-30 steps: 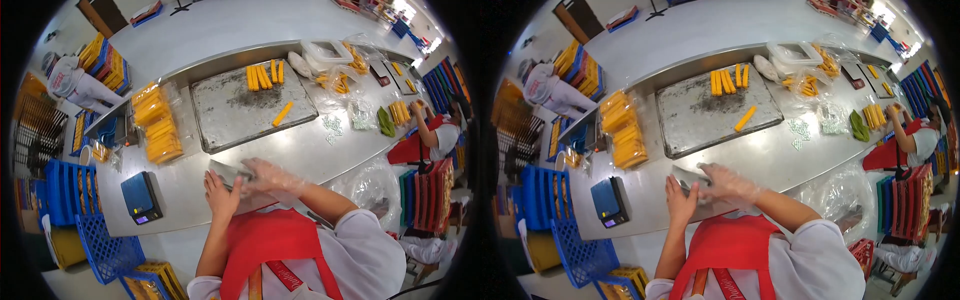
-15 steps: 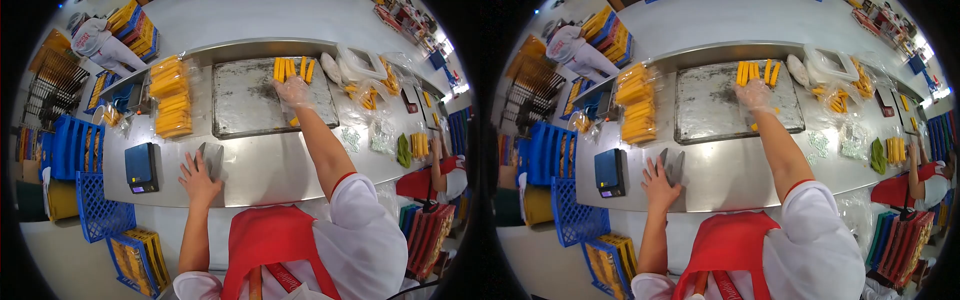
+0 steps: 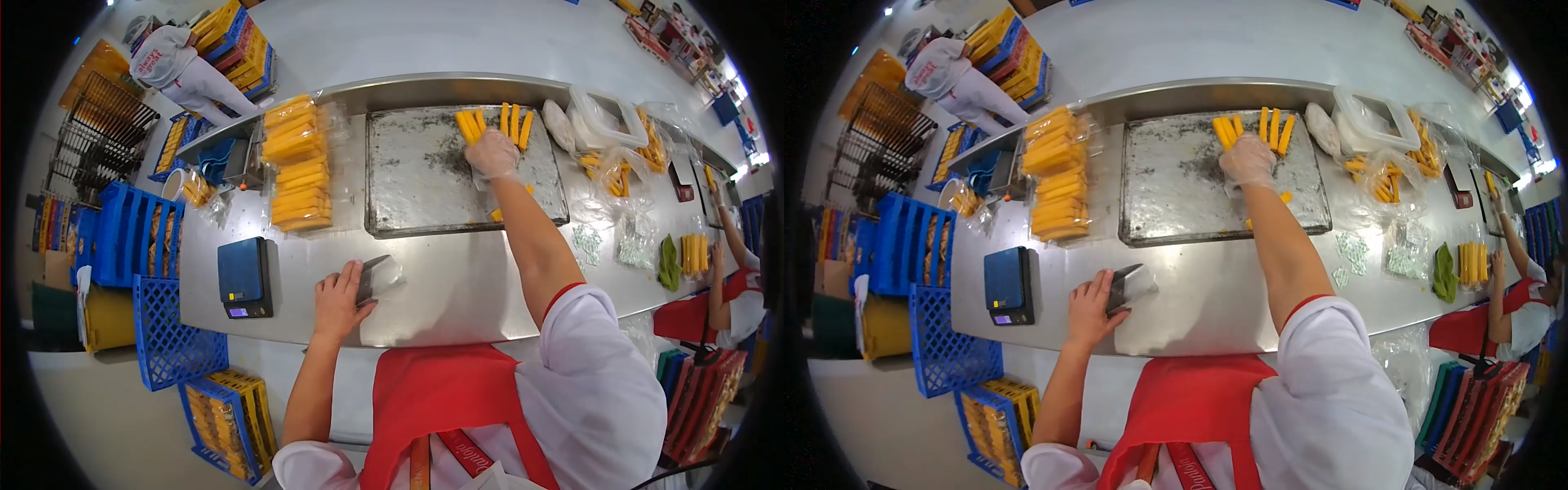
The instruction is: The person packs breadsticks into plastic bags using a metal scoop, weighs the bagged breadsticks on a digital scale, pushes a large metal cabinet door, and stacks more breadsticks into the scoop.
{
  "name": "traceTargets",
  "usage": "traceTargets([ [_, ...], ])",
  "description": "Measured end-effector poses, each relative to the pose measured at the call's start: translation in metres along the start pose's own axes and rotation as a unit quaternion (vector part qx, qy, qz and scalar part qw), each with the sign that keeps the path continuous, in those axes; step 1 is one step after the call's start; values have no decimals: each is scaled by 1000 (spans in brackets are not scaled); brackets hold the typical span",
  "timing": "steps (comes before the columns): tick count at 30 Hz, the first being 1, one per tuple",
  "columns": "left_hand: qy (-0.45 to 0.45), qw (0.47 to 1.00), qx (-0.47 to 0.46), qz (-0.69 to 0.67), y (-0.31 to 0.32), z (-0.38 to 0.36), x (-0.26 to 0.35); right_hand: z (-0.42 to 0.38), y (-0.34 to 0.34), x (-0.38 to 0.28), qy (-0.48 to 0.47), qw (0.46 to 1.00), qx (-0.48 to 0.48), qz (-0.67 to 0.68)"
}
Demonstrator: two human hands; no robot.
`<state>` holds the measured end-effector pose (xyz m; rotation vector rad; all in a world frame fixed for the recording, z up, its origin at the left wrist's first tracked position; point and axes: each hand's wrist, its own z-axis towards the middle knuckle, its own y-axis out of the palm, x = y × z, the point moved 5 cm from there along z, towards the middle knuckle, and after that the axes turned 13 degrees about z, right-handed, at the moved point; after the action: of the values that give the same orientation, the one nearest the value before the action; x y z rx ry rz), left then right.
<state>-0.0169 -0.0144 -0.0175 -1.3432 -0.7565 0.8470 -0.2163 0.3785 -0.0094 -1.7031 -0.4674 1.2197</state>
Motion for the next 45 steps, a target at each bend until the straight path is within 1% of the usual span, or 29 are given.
traceTargets([
  [1, 1, 1000, 2, -3, -3, 3, 1, -3, 1, 2, -2, 999, -49, 20],
  [2, 34, 999, -10, -4, -4, 8, 8, -8, 1, 7, -4, 999, -45, 17],
  [3, 67, 998, -18, -4, -7, 16, 16, -17, 5, 12, -45, 997, -59, 6],
  [4, 66, 998, -7, -8, -15, 24, 23, -25, 8, 15, -86, 994, -71, -6],
  [6, 128, 991, -26, 18, -25, 32, 48, -48, 4, 27, -142, 987, -66, 44],
  [7, 148, 989, -23, 20, -24, 36, 56, -59, -3, 30, -142, 987, -63, 38],
  [9, 155, 988, -18, -7, -16, 43, 66, -74, -15, 26, -175, 977, -61, 102],
  [10, 163, 986, -16, -29, -12, 45, 69, -74, -14, 24, -174, 978, -59, 102],
  [12, 159, 986, -3, -41, -9, 49, 73, -76, -13, 26, -117, 980, -41, 157],
  [16, 140, 988, 28, -62, -13, 56, 79, -80, -8, 18, -105, 988, -40, 108],
  [18, 139, 988, 31, -62, -13, 58, 82, -82, 1, 18, -153, 987, 1, 53],
  [23, 135, 988, 32, -66, -12, 60, 82, -81, 6, 22, -194, 978, -7, 73],
  [25, 142, 988, 13, -55, -10, 59, 82, -86, 3, 18, -207, 975, -14, 76],
  [27, 144, 988, 4, -52, -8, 61, 78, -101, -3, 13, -262, 962, -13, 77],
  [28, 148, 988, -6, -48, -7, 59, 76, -108, -6, 14, -258, 963, -26, 75],
  [29, 140, 989, -17, -54, -5, 59, 72, -111, -6, 22, -171, 949, -135, 229],
  [30, 135, 989, -16, -51, -4, 59, 67, -119, -10, 23, -74, 895, -234, 373],
  [31, 130, 990, -12, -54, -4, 58, 62, -144, -30, 13, -33, 816, -290, 499],
  [32, 126, 991, -4, -55, -4, 58, 58, -156, -30, 24, -27, 815, -296, 497],
  [34, 130, 989, 3, -65, -2, 57, 53, -178, -20, 46, 65, 749, -454, 477],
  [36, 139, 987, 12, -74, -3, 60, 54, -195, -7, 49, 60, 763, -468, 443],
  [38, 164, 984, 12, -74, -7, 59, 59, -211, 20, 58, 204, 722, -456, 478],
  [39, 164, 984, 11, -75, -6, 58, 60, -216, 36, 55, 231, 712, -496, 440],
  [40, 173, 980, 5, -97, -3, 58, 61, -224, 25, 36, 231, 712, -496, 440],
  [41, 183, 976, 3, -118, -2, 62, 62, -226, 6, 22, 179, 795, -480, 326],
  [42, 187, 975, 9, -118, -7, 63, 64, -223, -11, 14, 124, 861, -449, 204],
  [43, 153, 985, 17, -79, -15, 59, 65, -209, -1, 22, 66, 899, -414, 127],
  [44, 118, 992, 26, -41, -20, 55, 66, -203, 7, 31, 67, 903, -404, 127],
  [45, 80, 995, 21, -51, -16, 53, 63, -202, 14, 36, 73, 889, -413, 182],
])
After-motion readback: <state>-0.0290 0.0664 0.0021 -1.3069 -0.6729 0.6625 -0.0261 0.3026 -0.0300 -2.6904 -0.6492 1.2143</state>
